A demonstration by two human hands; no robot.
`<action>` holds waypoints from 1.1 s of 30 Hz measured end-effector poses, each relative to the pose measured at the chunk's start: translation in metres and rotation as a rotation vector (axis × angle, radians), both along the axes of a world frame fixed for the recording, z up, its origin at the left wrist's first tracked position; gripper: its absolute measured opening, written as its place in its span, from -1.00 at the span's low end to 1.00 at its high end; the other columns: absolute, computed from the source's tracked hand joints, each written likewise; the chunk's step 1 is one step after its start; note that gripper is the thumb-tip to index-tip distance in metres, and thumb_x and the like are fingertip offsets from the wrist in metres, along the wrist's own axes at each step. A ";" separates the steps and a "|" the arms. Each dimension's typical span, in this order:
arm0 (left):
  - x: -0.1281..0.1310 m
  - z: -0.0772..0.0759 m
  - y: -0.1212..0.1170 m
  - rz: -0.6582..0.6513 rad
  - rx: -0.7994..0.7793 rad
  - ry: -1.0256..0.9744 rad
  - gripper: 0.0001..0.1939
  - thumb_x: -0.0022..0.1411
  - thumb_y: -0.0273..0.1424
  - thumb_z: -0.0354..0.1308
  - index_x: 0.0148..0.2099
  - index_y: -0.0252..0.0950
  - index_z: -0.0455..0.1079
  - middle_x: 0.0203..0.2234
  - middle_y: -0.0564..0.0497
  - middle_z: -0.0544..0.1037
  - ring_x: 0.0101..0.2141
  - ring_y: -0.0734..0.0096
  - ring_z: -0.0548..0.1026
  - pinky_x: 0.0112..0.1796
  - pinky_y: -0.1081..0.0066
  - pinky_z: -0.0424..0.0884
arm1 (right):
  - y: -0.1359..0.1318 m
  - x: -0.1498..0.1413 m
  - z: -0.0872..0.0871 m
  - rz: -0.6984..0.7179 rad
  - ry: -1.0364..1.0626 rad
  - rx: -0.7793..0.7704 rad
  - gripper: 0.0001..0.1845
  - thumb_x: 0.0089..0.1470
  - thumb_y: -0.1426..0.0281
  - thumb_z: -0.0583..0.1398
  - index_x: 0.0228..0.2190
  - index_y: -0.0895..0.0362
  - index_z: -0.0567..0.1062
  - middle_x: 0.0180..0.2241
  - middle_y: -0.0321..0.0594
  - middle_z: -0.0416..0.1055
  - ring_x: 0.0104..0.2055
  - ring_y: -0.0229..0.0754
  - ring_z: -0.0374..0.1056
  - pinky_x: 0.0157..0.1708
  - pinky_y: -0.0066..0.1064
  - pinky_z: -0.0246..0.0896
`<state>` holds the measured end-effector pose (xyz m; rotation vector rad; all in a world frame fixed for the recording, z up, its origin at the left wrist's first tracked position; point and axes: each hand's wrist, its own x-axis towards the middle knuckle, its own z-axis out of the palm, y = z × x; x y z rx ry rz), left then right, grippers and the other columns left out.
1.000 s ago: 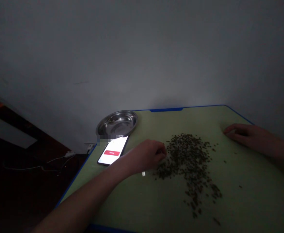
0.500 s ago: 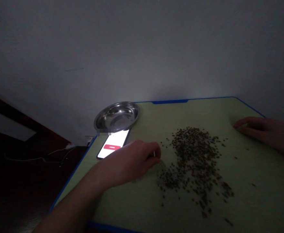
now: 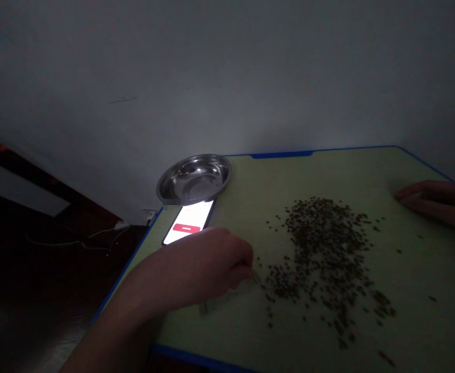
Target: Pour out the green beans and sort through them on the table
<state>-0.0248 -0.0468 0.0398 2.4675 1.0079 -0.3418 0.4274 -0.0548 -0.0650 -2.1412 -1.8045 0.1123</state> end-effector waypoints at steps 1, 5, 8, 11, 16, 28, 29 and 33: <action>0.001 0.000 0.000 -0.010 -0.014 0.000 -0.81 0.21 -0.37 0.02 -0.37 -0.23 0.44 -0.57 0.12 0.43 -0.57 0.57 0.34 -0.54 0.49 0.08 | 0.000 0.000 0.001 -0.001 0.021 -0.022 -0.50 -0.16 -0.12 0.06 -0.40 -0.07 0.55 -0.26 -0.28 0.58 -0.26 0.06 0.50 -0.19 -0.08 0.42; 0.001 -0.001 0.001 -0.035 -0.089 0.008 -0.82 0.17 -0.40 0.02 -0.39 -0.23 0.44 -0.58 0.13 0.44 -0.59 0.59 0.32 -0.60 0.49 0.02 | 0.000 -0.001 0.002 -0.003 0.084 -0.081 -0.48 -0.17 -0.13 0.07 -0.36 -0.05 0.54 -0.21 -0.24 0.56 -0.22 0.10 0.47 -0.12 -0.02 0.36; 0.000 -0.002 0.000 -0.035 -0.134 0.017 -0.84 0.14 -0.44 0.03 -0.37 -0.22 0.45 -0.56 0.13 0.45 -0.59 0.60 0.32 -0.61 0.49 0.01 | 0.000 0.001 0.000 0.009 0.100 -0.079 -0.48 -0.18 -0.13 0.07 -0.36 -0.05 0.53 -0.18 -0.23 0.55 -0.19 0.10 0.46 -0.10 -0.01 0.35; 0.000 0.000 -0.002 -0.031 -0.182 0.010 -0.86 0.13 -0.42 0.05 -0.34 -0.22 0.45 -0.52 0.12 0.47 -0.56 0.58 0.35 -0.60 0.51 0.03 | 0.001 0.004 -0.003 0.014 0.104 -0.078 -0.48 -0.16 -0.13 0.07 -0.36 -0.03 0.53 -0.17 -0.21 0.55 -0.19 0.09 0.46 -0.11 -0.03 0.36; 0.001 0.003 -0.002 -0.040 -0.245 0.064 -0.85 0.12 -0.41 0.07 -0.31 -0.20 0.47 -0.52 0.12 0.48 -0.55 0.55 0.37 -0.61 0.50 0.03 | 0.002 0.007 -0.004 0.030 0.098 -0.090 -0.48 -0.13 -0.12 0.06 -0.34 -0.03 0.53 -0.19 -0.22 0.55 -0.19 0.07 0.46 -0.13 -0.08 0.38; 0.007 -0.007 0.001 -0.035 -0.079 0.032 -0.83 0.20 -0.39 0.00 -0.30 -0.21 0.44 -0.44 0.07 0.50 -0.46 0.48 0.40 -0.50 0.48 0.14 | 0.002 0.004 -0.001 0.034 0.077 -0.073 -0.51 -0.13 -0.08 0.07 -0.35 -0.01 0.53 -0.23 -0.20 0.55 -0.23 0.09 0.47 -0.16 -0.03 0.38; 0.007 -0.008 0.001 -0.031 -0.059 0.026 -0.81 0.22 -0.38 -0.01 -0.29 -0.21 0.44 -0.44 0.06 0.50 -0.46 0.48 0.39 -0.49 0.48 0.14 | 0.001 0.002 0.000 0.027 0.077 -0.078 -0.52 -0.14 -0.07 0.07 -0.36 -0.01 0.53 -0.25 -0.20 0.56 -0.25 0.09 0.47 -0.16 -0.02 0.38; 0.006 -0.007 0.004 -0.043 -0.036 0.024 -0.82 0.22 -0.38 0.00 -0.29 -0.22 0.44 -0.46 0.08 0.48 -0.48 0.50 0.38 -0.52 0.49 0.12 | 0.002 -0.001 0.002 0.029 0.108 -0.093 -0.52 -0.15 -0.06 0.08 -0.36 0.00 0.53 -0.21 -0.19 0.55 -0.19 0.10 0.46 -0.11 -0.04 0.36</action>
